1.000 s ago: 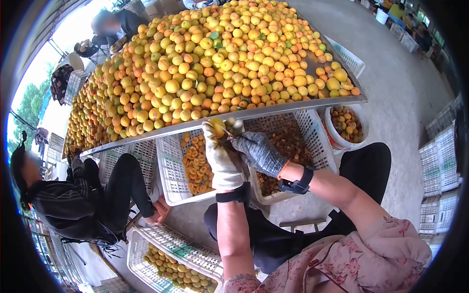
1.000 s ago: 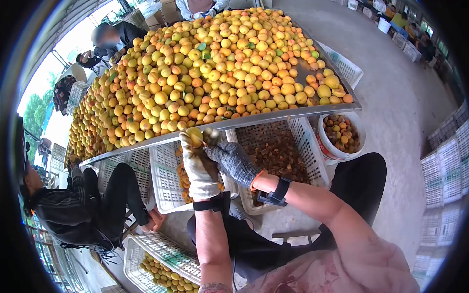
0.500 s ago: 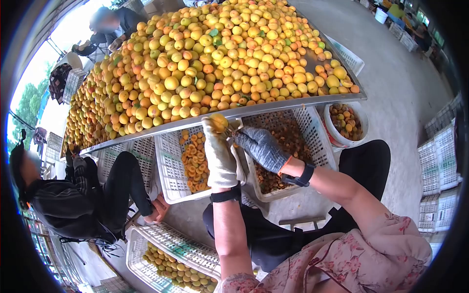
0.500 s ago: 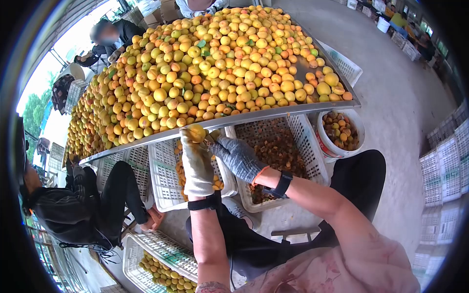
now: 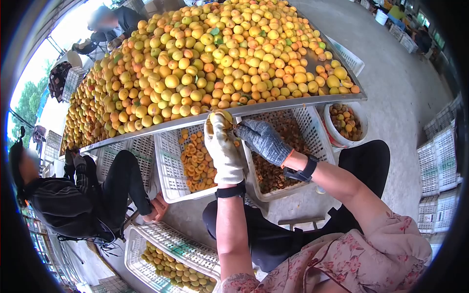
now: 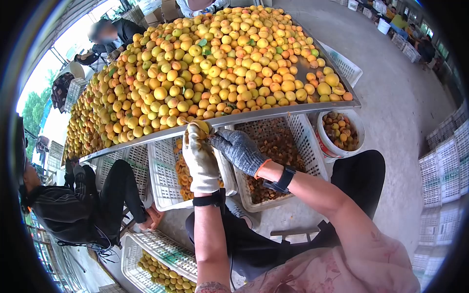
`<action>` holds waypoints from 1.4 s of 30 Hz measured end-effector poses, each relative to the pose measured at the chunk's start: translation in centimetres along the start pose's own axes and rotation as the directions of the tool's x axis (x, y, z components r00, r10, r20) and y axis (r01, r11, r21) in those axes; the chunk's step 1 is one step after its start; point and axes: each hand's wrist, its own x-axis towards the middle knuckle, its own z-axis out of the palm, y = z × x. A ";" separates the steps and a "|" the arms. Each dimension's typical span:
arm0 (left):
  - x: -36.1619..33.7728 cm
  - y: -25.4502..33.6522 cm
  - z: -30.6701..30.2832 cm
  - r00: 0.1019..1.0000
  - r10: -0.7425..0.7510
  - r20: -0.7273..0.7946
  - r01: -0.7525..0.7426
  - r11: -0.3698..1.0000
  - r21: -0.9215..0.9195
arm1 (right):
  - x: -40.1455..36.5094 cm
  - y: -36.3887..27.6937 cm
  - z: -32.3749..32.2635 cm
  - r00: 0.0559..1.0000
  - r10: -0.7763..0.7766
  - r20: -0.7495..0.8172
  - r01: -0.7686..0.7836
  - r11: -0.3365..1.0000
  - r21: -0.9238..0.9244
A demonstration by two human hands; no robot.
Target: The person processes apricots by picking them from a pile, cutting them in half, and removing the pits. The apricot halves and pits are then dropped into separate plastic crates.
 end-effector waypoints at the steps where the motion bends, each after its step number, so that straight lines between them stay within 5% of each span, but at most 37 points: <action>1: 0.6 -0.1 -0.4 0.993 0.104 0.052 -0.104 0.995 0.006 | -0.3 0.5 0.4 1.000 0.005 0.002 -0.005 1.000 0.002; 2: 0.4 -1.1 0.8 0.990 0.100 -0.096 -0.129 0.921 -0.368 | -0.5 1.2 1.0 0.991 -0.120 -0.067 0.113 0.989 -0.097; 4: 0.4 -1.0 0.3 0.996 -0.006 0.084 0.046 0.877 -0.477 | -0.7 1.7 1.5 0.959 -0.259 -0.116 0.231 0.951 -0.205; 6: 1.0 -0.7 -0.8 0.994 -0.097 0.048 0.108 0.875 -0.473 | -1.9 2.2 0.7 0.979 -0.204 -0.010 0.192 0.935 -0.299; 7: 1.5 -0.6 -1.4 0.982 -0.187 0.017 0.173 0.866 -0.469 | -2.8 2.5 0.3 0.954 -0.300 -0.027 0.272 0.896 -0.351; 8: 2.1 -0.5 -2.0 0.989 -0.139 0.053 0.146 0.850 -0.506 | -3.6 2.9 -0.1 0.950 -0.311 -0.025 0.283 0.892 -0.353; 10: 2.4 -0.5 -2.2 0.997 -0.024 -0.072 -0.005 0.927 -0.376 | -4.8 3.8 -0.8 0.945 -0.239 -0.222 0.251 0.968 0.026; 12: -0.7 2.2 1.1 0.985 -0.083 -0.151 0.071 0.994 -0.082 | -4.3 1.6 -2.3 0.960 -0.088 -0.266 0.123 0.985 0.118; 13: -0.3 -0.5 0.1 0.999 -0.011 -0.031 0.013 0.998 0.063 | -3.0 0.0 -2.7 0.958 0.180 -0.221 -0.076 0.909 0.411; 14: -1.4 -0.7 0.5 0.996 0.031 0.080 -0.051 0.963 0.266 | -1.7 -1.0 -2.4 0.910 0.403 -0.100 -0.244 0.714 0.656; 16: -1.7 -4.0 0.6 0.849 0.444 0.286 -0.522 0.618 0.588 | 0.3 0.5 0.2 0.891 0.302 -0.340 0.010 0.735 0.678; 19: -2.2 -1.9 1.1 0.861 0.414 0.296 -0.500 0.581 0.642 | 0.9 0.8 1.2 0.855 0.370 -0.362 -0.082 0.787 0.612; 21: -2.4 -1.9 1.3 0.900 0.397 0.177 -0.395 0.576 0.716 | 1.1 1.5 1.6 0.866 0.243 -0.437 -0.068 0.923 0.379; 22: -2.9 -1.3 1.7 0.940 0.324 0.108 -0.316 0.707 0.633 | 1.0 1.0 1.6 0.864 0.256 -0.433 -0.080 0.920 0.383; 24: -2.7 -0.8 1.6 0.973 0.219 0.071 -0.226 0.856 0.465 | 1.1 -0.7 1.5 0.882 0.028 -0.470 -0.017 1.000 0.026; 25: -2.0 -2.4 1.0 0.990 0.137 0.029 -0.140 0.968 0.208 | 1.4 -0.3 1.5 0.878 -0.116 -0.464 0.086 0.993 -0.086; 26: -1.8 -2.5 0.8 0.979 0.199 0.037 -0.201 0.947 0.250 | 1.5 -0.4 1.5 0.881 -0.105 -0.462 0.074 0.994 -0.084; 28: -0.6 -3.2 0.0 0.996 0.070 0.051 -0.075 0.992 0.100 | 1.7 -0.9 1.3 0.903 -0.224 -0.367 0.102 0.941 -0.324; 30: 0.2 -3.9 -1.1 0.967 -0.252 0.047 0.256 0.955 -0.151 | 1.7 -1.2 1.0 0.921 -0.249 -0.301 0.119 0.913 -0.390; 32: -2.0 -1.2 1.2 0.893 -0.437 -0.110 0.396 0.877 -0.271 | 1.8 -0.9 0.8 0.868 -0.483 -0.113 0.335 0.739 -0.584; 34: -2.6 -0.9 0.8 0.929 -0.341 -0.141 0.292 0.913 -0.284 | 2.3 -0.1 0.1 0.878 -0.475 -0.051 0.350 0.712 -0.609; 35: -1.3 -1.0 -0.9 0.895 -0.409 0.177 0.444 0.852 -0.278 | 2.9 1.2 0.1 0.951 -0.249 -0.182 0.237 0.968 -0.089; 36: -0.3 -1.5 -2.1 0.766 -0.434 0.475 0.581 0.783 -0.222 | 3.5 1.9 0.0 0.987 0.014 -0.162 0.064 0.881 0.468; 37: -0.1 -1.3 -1.6 0.735 -0.301 0.608 0.579 0.746 -0.330 | 3.9 1.5 -0.9 0.982 0.150 -0.117 0.016 0.547 0.837; 38: -0.3 -1.1 -1.3 0.735 -0.297 0.609 0.575 0.749 -0.329 | 3.4 1.1 -1.3 0.961 0.190 -0.201 0.036 0.633 0.773; 40: -1.1 -0.4 -0.4 0.817 -0.358 0.452 0.541 0.746 -0.388 | 3.1 1.4 -2.3 0.951 0.305 -0.047 -0.118 0.498 0.859; 41: -1.1 -0.7 -0.7 0.811 -0.316 0.491 0.536 0.738 -0.410 | 2.9 1.5 -2.2 0.949 0.311 -0.045 -0.120 0.493 0.862; 42: -1.0 -0.8 -0.9 0.811 -0.324 0.488 0.539 0.738 -0.405 | 2.7 1.7 -2.1 0.975 0.047 -0.216 0.082 0.829 0.552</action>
